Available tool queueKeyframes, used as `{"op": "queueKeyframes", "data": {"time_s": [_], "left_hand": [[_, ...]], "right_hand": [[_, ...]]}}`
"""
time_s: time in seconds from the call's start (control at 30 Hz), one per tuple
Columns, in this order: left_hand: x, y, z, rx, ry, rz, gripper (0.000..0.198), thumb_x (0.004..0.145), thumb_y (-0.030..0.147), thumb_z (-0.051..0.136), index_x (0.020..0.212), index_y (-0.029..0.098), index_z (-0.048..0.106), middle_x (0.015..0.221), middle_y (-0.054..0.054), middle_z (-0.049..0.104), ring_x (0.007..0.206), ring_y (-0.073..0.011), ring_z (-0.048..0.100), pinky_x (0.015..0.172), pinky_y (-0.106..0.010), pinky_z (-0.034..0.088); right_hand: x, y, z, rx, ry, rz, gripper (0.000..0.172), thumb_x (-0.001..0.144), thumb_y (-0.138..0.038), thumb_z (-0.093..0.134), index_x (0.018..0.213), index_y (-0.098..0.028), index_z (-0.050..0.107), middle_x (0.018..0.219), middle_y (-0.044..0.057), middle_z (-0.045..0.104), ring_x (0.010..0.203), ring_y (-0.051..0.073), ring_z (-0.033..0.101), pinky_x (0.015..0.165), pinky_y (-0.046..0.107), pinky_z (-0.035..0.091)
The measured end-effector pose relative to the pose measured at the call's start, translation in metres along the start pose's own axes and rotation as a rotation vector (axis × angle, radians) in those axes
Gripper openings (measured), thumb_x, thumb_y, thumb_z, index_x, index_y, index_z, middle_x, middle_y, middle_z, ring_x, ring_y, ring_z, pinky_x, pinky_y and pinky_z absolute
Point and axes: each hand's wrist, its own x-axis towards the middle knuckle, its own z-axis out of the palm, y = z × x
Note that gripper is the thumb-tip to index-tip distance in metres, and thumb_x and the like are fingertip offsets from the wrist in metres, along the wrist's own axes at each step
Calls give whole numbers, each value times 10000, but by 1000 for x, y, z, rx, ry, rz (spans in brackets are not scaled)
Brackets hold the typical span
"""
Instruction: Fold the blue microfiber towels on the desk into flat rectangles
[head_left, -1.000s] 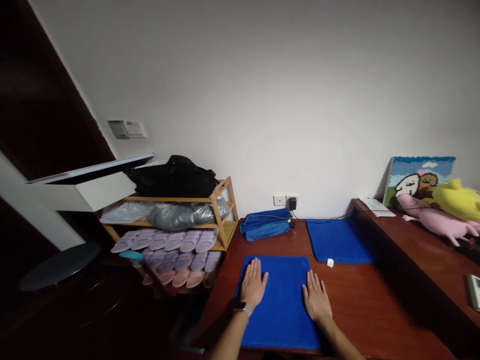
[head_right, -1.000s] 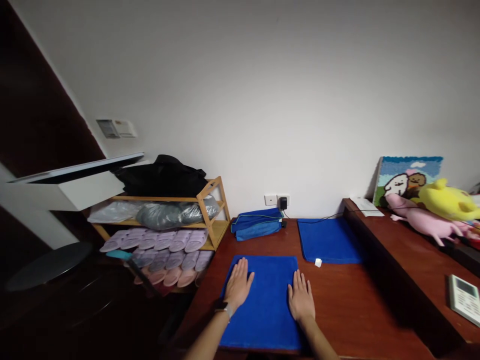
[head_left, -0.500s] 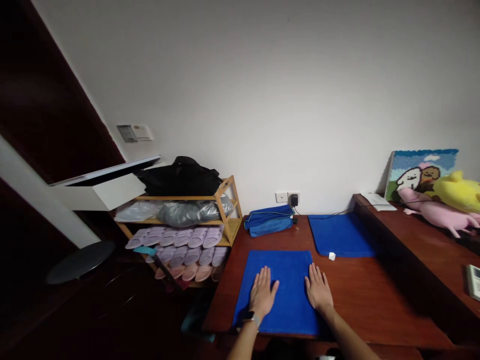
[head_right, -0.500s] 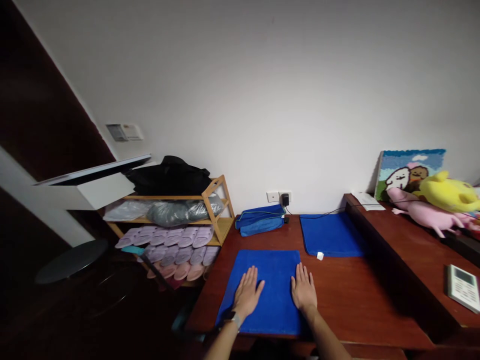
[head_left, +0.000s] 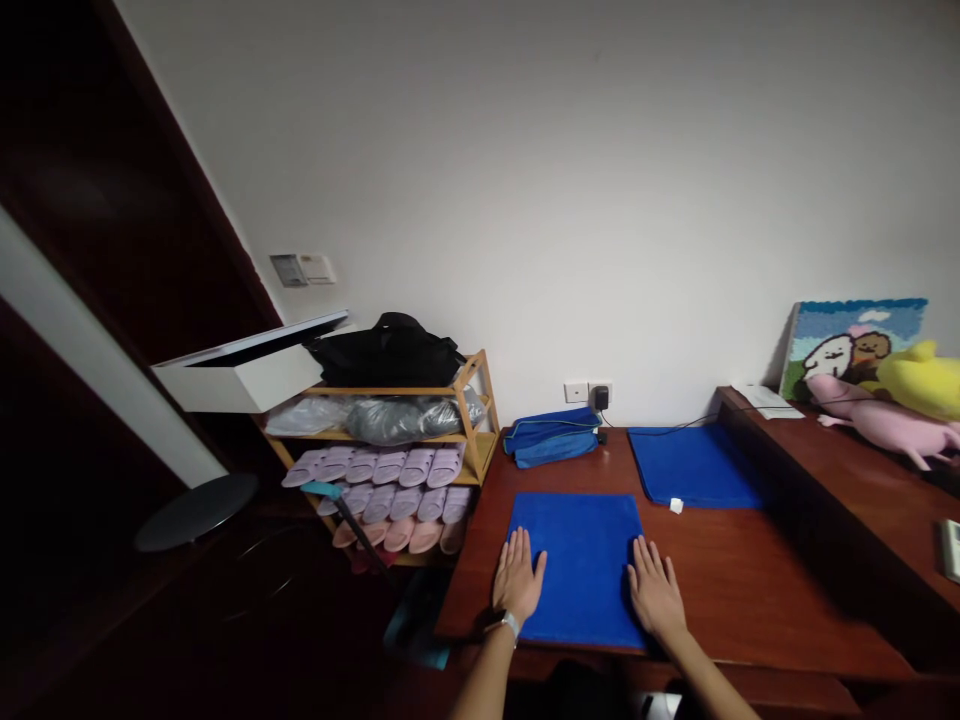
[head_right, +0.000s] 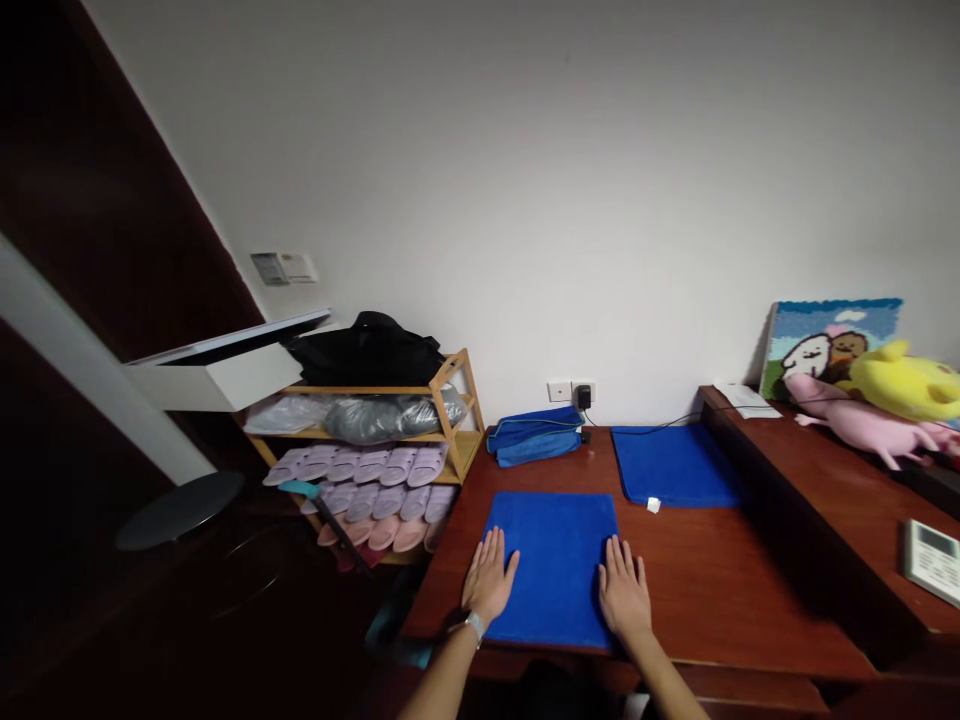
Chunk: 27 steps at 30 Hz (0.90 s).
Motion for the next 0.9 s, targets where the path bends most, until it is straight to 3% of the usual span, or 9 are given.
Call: {"op": "queueKeyframes", "data": {"time_s": [0.13,0.3,0.37,0.43,0.5,0.63,0.7,0.8,0.9], "left_hand": [[1,-2,0,-10,7,13,754,1041,601,173,1594,111,320,1650,-135,334,1543,-260,270,1270,-468,262],[3,-7,-2,-12,-32,3,737,1042,594,217,1607,127,293,1649,-134,333,1539,-270,274,1266,-471,274],[4,0,-4,-11,-1,6,722,1048,573,230,1616,128,261,1650,-135,334,1540,-271,274,1267,-478,273],[3,21,-7,-30,58,51,697,1059,541,222,1625,135,223,1664,-126,304,1549,-265,250,1271,-485,263],[2,57,-8,-82,74,181,666,1067,517,209,1632,164,196,1684,-97,260,1560,-246,218,1276,-479,254],[-5,133,1,-206,-38,425,642,1070,510,171,1629,197,215,1689,-63,258,1560,-212,222,1276,-448,260],[-8,151,7,-225,-84,432,642,1068,504,139,1625,199,237,1682,-66,278,1554,-219,244,1273,-459,265],[-13,137,9,-185,-145,376,677,1057,550,134,1618,194,264,1678,-64,281,1554,-236,243,1278,-473,254],[-18,83,4,-105,-146,250,708,1045,593,149,1614,192,279,1679,-63,260,1556,-246,228,1280,-481,246]], "right_hand": [[-13,-2,1,-9,-51,33,678,1015,-417,103,1622,-128,190,1699,10,175,1575,236,155,1278,462,129],[-13,-1,4,33,1,19,676,1015,-415,125,1617,-120,206,1695,19,185,1576,240,152,1282,468,119],[-12,-1,4,72,19,11,670,1013,-409,152,1615,-122,228,1692,29,199,1575,246,159,1281,476,124],[-11,-1,4,96,28,5,663,1012,-399,168,1613,-130,244,1690,31,206,1574,250,162,1279,483,121],[-11,-2,1,98,25,1,658,1012,-389,166,1613,-133,245,1690,30,200,1574,251,160,1279,484,114],[-13,-1,-3,91,5,-9,659,1010,-376,166,1613,-120,236,1689,39,196,1576,246,152,1278,476,109],[-13,0,-3,95,0,-20,652,1004,-362,190,1612,-133,248,1689,39,194,1576,247,153,1277,477,112],[-12,-1,-3,105,12,-17,649,1006,-367,196,1610,-139,257,1688,39,198,1574,254,161,1276,486,122],[-12,-2,-2,110,23,-1,657,1014,-392,169,1611,-128,247,1686,38,213,1573,253,166,1278,484,126]]}}
